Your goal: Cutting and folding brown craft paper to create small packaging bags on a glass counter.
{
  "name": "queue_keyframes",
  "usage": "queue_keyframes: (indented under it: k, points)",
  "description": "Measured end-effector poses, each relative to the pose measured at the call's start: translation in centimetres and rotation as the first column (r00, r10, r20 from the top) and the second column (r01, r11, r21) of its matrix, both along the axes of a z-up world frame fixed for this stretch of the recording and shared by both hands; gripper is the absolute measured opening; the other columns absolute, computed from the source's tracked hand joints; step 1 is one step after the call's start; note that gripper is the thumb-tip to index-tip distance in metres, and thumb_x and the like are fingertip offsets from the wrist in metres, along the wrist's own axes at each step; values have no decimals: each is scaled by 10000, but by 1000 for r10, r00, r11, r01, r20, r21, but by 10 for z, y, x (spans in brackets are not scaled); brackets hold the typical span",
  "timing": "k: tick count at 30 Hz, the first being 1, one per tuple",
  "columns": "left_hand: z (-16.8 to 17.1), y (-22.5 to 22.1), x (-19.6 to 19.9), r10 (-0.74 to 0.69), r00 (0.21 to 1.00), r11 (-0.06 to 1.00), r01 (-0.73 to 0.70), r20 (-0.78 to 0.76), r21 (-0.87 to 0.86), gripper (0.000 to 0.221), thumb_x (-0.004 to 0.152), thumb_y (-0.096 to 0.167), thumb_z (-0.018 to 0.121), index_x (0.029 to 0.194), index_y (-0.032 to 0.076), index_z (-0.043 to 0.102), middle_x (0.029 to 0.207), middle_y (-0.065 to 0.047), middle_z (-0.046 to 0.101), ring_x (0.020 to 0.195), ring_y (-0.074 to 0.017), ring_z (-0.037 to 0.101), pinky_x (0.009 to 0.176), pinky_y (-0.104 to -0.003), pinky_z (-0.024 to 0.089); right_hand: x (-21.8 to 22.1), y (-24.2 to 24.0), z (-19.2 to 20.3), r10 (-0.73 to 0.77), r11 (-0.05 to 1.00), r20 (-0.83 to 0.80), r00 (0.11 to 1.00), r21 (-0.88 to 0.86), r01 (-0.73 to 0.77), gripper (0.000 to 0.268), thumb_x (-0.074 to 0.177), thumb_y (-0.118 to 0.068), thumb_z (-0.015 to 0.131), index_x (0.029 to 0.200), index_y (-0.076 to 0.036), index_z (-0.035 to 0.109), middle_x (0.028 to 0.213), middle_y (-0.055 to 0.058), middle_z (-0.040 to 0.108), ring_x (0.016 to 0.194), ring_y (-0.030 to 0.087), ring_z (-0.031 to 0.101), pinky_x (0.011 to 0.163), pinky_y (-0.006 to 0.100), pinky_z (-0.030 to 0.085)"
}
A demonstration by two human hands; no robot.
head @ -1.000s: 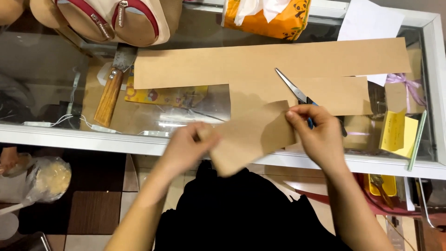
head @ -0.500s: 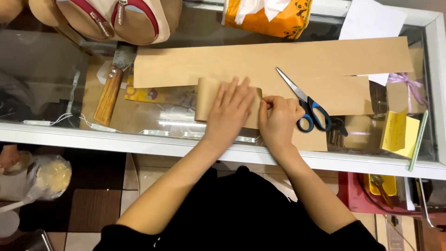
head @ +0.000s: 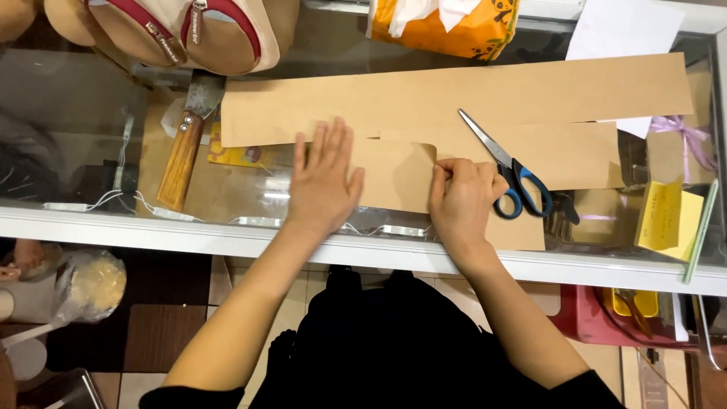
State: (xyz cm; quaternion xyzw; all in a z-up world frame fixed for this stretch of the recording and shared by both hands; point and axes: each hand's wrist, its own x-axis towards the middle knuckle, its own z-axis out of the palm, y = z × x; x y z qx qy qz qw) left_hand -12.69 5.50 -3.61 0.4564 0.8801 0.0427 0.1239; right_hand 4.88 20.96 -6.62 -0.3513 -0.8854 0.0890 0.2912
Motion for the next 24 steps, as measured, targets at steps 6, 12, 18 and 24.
queue_keyframes:
  k: [6,12,18,24]
  points:
    - [-11,-11,-11,53,999,999,-53,-12,11,683,1082,404,238,1715,158,161,1809,-30,4,1648,-269,-105,1288,-549,-201,2,0,2,11,1000,6,1000,-10,-11,44,1000,-175,754,1009,-174,711,808,-38,663,935,175,594,994,401,281]
    - [14,-28,-19,50,999,999,-50,17,2,616,1097,377,249,1707,293,226,1809,-43,0,1637,-346,-110,1242,-636,-177,1,1,1,20,1000,8,1000,-4,-20,55,999,-170,760,1009,-170,706,804,-35,664,932,180,597,991,407,284]
    - [19,-48,-43,14,997,997,-19,73,69,691,1006,734,428,1631,440,392,1801,-148,-55,1613,-435,-180,1181,-712,-207,0,1,2,38,999,24,999,18,-38,44,1008,-164,748,1009,-160,703,821,-19,666,932,194,590,988,410,277]
    - [22,-52,-58,-10,990,1000,7,139,25,1025,720,925,624,1615,484,392,1785,-197,-89,1607,-472,-173,1179,-723,-206,0,0,2,37,999,25,999,36,-38,54,1007,-188,759,1005,-170,708,833,-28,668,939,184,590,989,400,276]
